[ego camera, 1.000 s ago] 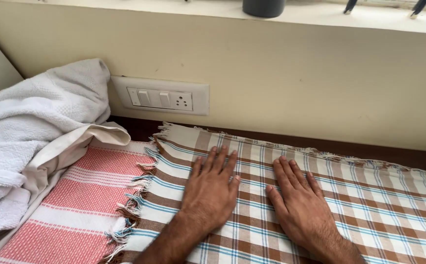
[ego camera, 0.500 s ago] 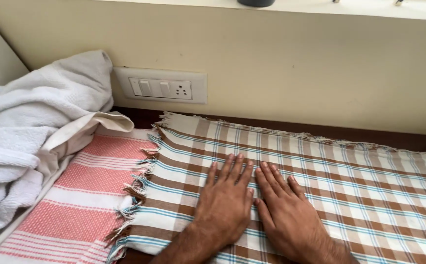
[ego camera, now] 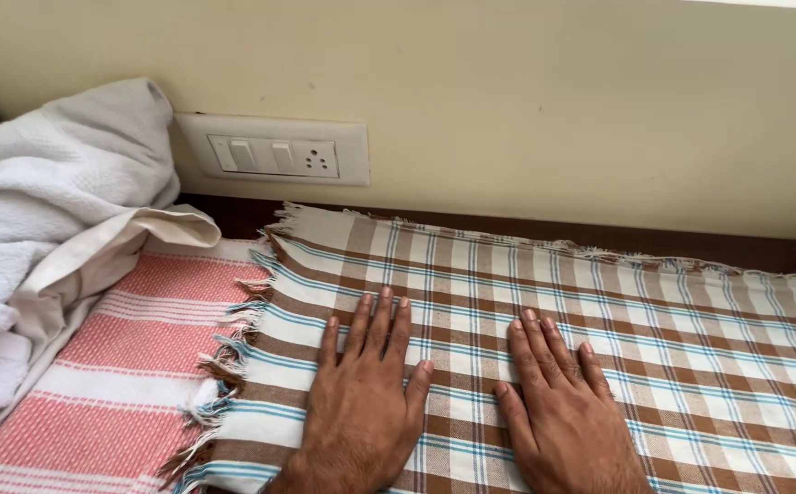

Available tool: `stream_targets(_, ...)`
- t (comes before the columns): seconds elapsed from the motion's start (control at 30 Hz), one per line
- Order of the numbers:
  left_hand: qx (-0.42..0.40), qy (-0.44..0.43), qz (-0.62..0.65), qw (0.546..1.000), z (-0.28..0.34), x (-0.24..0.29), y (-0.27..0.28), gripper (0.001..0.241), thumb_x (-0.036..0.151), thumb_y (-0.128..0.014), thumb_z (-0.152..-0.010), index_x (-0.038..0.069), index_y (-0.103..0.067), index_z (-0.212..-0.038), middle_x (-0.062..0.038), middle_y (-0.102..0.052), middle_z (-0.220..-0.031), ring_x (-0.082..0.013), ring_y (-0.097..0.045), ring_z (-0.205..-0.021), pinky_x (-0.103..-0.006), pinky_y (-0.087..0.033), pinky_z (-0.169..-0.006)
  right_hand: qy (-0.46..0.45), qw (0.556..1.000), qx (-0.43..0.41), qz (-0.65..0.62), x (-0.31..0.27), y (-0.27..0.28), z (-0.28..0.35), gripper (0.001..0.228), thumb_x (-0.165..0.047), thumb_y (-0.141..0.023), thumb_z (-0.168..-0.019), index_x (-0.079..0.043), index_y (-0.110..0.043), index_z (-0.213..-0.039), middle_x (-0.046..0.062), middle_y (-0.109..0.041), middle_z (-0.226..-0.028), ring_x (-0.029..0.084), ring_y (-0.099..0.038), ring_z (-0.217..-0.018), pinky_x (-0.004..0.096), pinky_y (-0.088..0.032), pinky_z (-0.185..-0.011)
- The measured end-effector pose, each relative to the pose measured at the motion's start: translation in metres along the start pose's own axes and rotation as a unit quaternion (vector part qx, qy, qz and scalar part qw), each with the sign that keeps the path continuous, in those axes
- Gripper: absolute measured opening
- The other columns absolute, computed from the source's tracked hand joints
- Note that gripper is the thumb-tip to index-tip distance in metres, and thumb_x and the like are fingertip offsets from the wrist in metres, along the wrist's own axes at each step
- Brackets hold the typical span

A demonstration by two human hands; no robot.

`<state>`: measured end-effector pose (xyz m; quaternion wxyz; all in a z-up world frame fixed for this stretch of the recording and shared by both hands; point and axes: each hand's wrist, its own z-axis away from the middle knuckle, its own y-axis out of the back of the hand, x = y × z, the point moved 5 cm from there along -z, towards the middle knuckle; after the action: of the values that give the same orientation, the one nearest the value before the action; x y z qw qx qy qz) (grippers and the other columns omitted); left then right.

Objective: The person smooths a plaid cloth on a low surface, then lifts and folds it in half, and smooths it again. The cloth is handled by hand without tools.

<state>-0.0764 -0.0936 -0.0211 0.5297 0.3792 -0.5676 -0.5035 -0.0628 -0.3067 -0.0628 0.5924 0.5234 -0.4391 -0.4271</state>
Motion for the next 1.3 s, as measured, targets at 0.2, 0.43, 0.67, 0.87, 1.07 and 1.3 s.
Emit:
stream_targets(0.2, 0.284, -0.181, -0.073, 0.939, 0.005, 0.029, -0.070, 0.067, 0.048, -0.024, -0.106, 0.004, -0.020, -0.156, -0.019, -0.015, -0.167, -0.0318, -0.007, -0.155, -0.0570, -0.001, -0.122, 0.190, 0.951, 0.245, 0.001, -0.037, -0.015, 0.025, 0.068, -0.045, -0.031, -0.100, -0.001, -0.026, -0.152, 0.020, -0.031, -0.160, 0.030, -0.025, -0.149, 0.055, -0.010, -0.124)
stream_targets(0.43, 0.289, -0.165, -0.107, 0.937, 0.021, 0.006, -0.069, 0.073, 0.061, -0.028, -0.108, 0.012, -0.022, -0.162, -0.017, -0.015, -0.170, -0.0303, -0.010, -0.157, -0.0560, -0.003, -0.123, 0.165, 0.938, 0.303, -0.043, -0.029, -0.018, 0.029, 0.069, -0.049, -0.036, -0.102, -0.009, -0.027, -0.157, 0.012, -0.031, -0.162, 0.021, -0.025, -0.152, 0.047, -0.011, -0.124)
stream_targets(0.67, 0.224, -0.133, -0.138, 0.956, 0.034, -0.033, -0.059, 0.083, 0.071, -0.022, -0.100, 0.015, -0.006, -0.161, -0.019, -0.002, -0.168, -0.0363, -0.004, -0.154, -0.0641, -0.002, -0.121, 0.193, 0.929, 0.315, -0.017, -0.002, -0.041, 0.041, 0.070, -0.053, -0.022, -0.103, -0.009, -0.024, -0.157, 0.015, -0.029, -0.161, 0.026, -0.024, -0.149, 0.051, -0.010, -0.123)
stream_targets(0.87, 0.144, -0.055, -0.172, 0.973, 0.028, -0.069, -0.052, 0.085, 0.071, -0.017, -0.098, 0.017, -0.003, -0.163, -0.019, 0.002, -0.171, -0.0381, 0.000, -0.159, -0.0649, 0.000, -0.122, 0.100, 0.940, 0.327, 0.000, 0.024, -0.064, 0.049, 0.069, -0.061, -0.015, -0.103, -0.021, -0.038, -0.153, 0.005, -0.042, -0.158, 0.021, -0.033, -0.149, 0.051, -0.015, -0.131)
stream_targets(1.07, 0.055, 0.043, -0.087, 0.994, 0.021, -0.101, -0.044, 0.082, 0.063, -0.018, -0.097, 0.018, -0.005, -0.164, -0.015, 0.002, -0.171, -0.0379, 0.003, -0.158, -0.0602, -0.001, -0.121, 0.091, 0.941, 0.327, 0.013, 0.024, -0.066, 0.047, 0.070, -0.064, -0.013, -0.101, -0.022, -0.041, -0.150, 0.006, -0.046, -0.155, 0.021, -0.035, -0.147, 0.052, -0.016, -0.129)
stream_targets(1.3, 0.053, 0.109, -0.093, 0.988, 0.022, -0.083, -0.018, 0.077, 0.048, -0.035, -0.094, 0.018, -0.014, -0.162, -0.017, -0.010, -0.171, -0.0346, -0.004, -0.156, -0.0554, -0.007, -0.123, 0.162, 0.903, 0.390, 0.082, 0.035, -0.011, 0.050, 0.077, -0.068, -0.017, -0.109, -0.014, -0.027, -0.163, 0.008, -0.031, -0.167, 0.026, -0.018, -0.160, 0.051, -0.007, -0.130)
